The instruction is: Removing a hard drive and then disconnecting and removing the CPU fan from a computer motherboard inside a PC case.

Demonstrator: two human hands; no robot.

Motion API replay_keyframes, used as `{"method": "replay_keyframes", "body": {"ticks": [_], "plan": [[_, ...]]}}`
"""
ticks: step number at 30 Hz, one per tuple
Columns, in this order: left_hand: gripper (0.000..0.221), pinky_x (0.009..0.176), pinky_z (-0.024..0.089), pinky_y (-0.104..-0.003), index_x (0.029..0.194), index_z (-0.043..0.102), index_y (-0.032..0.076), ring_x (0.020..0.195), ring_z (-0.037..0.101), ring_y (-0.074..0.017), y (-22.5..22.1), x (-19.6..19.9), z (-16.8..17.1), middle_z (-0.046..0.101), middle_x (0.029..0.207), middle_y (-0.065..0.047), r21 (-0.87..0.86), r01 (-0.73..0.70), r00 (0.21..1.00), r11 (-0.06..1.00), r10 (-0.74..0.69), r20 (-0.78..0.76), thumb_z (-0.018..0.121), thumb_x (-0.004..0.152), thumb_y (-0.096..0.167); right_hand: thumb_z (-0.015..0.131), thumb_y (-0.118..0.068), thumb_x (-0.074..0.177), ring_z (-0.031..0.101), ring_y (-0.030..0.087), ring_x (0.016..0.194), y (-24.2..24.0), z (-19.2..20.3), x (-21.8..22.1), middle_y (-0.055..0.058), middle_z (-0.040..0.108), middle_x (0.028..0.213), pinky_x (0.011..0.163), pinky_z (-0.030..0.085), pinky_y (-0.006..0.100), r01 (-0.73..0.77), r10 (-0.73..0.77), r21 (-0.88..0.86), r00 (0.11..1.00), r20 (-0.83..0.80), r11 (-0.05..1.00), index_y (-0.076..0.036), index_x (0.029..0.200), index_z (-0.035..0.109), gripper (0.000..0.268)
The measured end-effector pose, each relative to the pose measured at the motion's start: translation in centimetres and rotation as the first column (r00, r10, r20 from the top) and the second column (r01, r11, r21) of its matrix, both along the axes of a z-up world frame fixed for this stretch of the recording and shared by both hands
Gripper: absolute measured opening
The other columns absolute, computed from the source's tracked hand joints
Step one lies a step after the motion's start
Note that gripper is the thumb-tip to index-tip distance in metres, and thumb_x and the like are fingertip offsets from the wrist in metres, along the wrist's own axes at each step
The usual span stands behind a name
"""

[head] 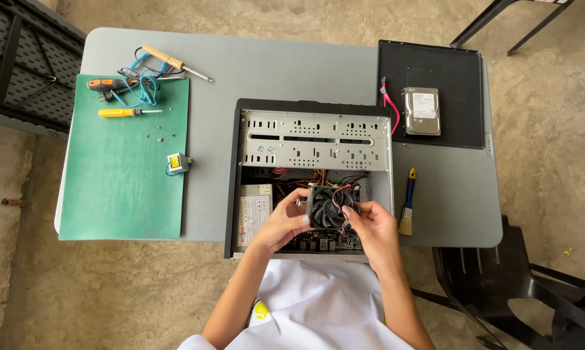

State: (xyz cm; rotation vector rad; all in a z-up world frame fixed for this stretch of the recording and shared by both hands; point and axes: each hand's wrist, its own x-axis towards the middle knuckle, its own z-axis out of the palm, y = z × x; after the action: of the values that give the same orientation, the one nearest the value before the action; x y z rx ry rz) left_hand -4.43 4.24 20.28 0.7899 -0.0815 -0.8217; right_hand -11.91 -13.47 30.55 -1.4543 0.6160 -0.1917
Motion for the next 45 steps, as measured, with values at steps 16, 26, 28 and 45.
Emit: {"method": "replay_keyframes", "body": {"ticks": [16,26,28,45], "plan": [[0.036,0.086,0.059,-0.046,0.115,0.055,0.001,0.092,0.069,-0.0266,-0.1,-0.5,3.0,0.068,0.101,-0.022,-0.019,-0.149,0.964,0.989,0.141,-0.224,0.068,0.082,0.01,0.056,-0.023,0.101,0.061,0.016,0.072,-5.4,-0.2,1.1,0.008,0.056,0.078,0.067,0.054,0.025,0.18,-0.167,-0.21,0.983,0.078,0.961,0.0,0.112,0.061,0.026],[0.037,0.085,0.058,-0.048,0.114,0.054,0.003,0.09,0.07,-0.0281,0.0,-0.6,2.7,0.069,0.097,-0.021,-0.028,-0.14,0.975,0.99,0.133,-0.176,0.069,0.081,0.007,0.08,-0.053,0.07,0.05,0.047,0.121,-19.7,-19.5,0.4,0.029,0.042,0.134,0.091,0.045,0.064,-0.329,-0.301,-0.557,0.581,-0.756,0.763,0.006,0.136,0.035,0.099],[0.038,0.085,0.058,-0.049,0.115,0.054,0.004,0.091,0.07,-0.0284,-0.2,-0.6,1.6,0.069,0.098,-0.021,-0.043,-0.139,0.975,0.989,0.129,-0.183,0.07,0.081,0.008,0.084,-0.052,0.067,0.056,0.047,0.111,-21.6,-22.9,-0.3,0.031,0.052,0.117,0.084,0.049,0.063,-0.343,-0.252,-0.501,0.566,-0.785,0.795,0.009,0.129,0.041,0.097],[0.032,0.085,0.059,-0.046,0.109,0.05,0.006,0.091,0.071,-0.0285,-0.1,-0.4,3.4,0.069,0.099,-0.021,-0.13,-0.119,0.973,0.984,0.09,-0.212,0.067,0.083,0.013,0.07,-0.033,0.082,0.067,0.04,0.082,-23.0,-23.2,-1.6,0.031,0.064,0.093,0.07,0.055,0.049,-0.279,-0.187,-0.541,0.735,-0.652,0.793,0.007,0.102,0.058,0.046]]}}
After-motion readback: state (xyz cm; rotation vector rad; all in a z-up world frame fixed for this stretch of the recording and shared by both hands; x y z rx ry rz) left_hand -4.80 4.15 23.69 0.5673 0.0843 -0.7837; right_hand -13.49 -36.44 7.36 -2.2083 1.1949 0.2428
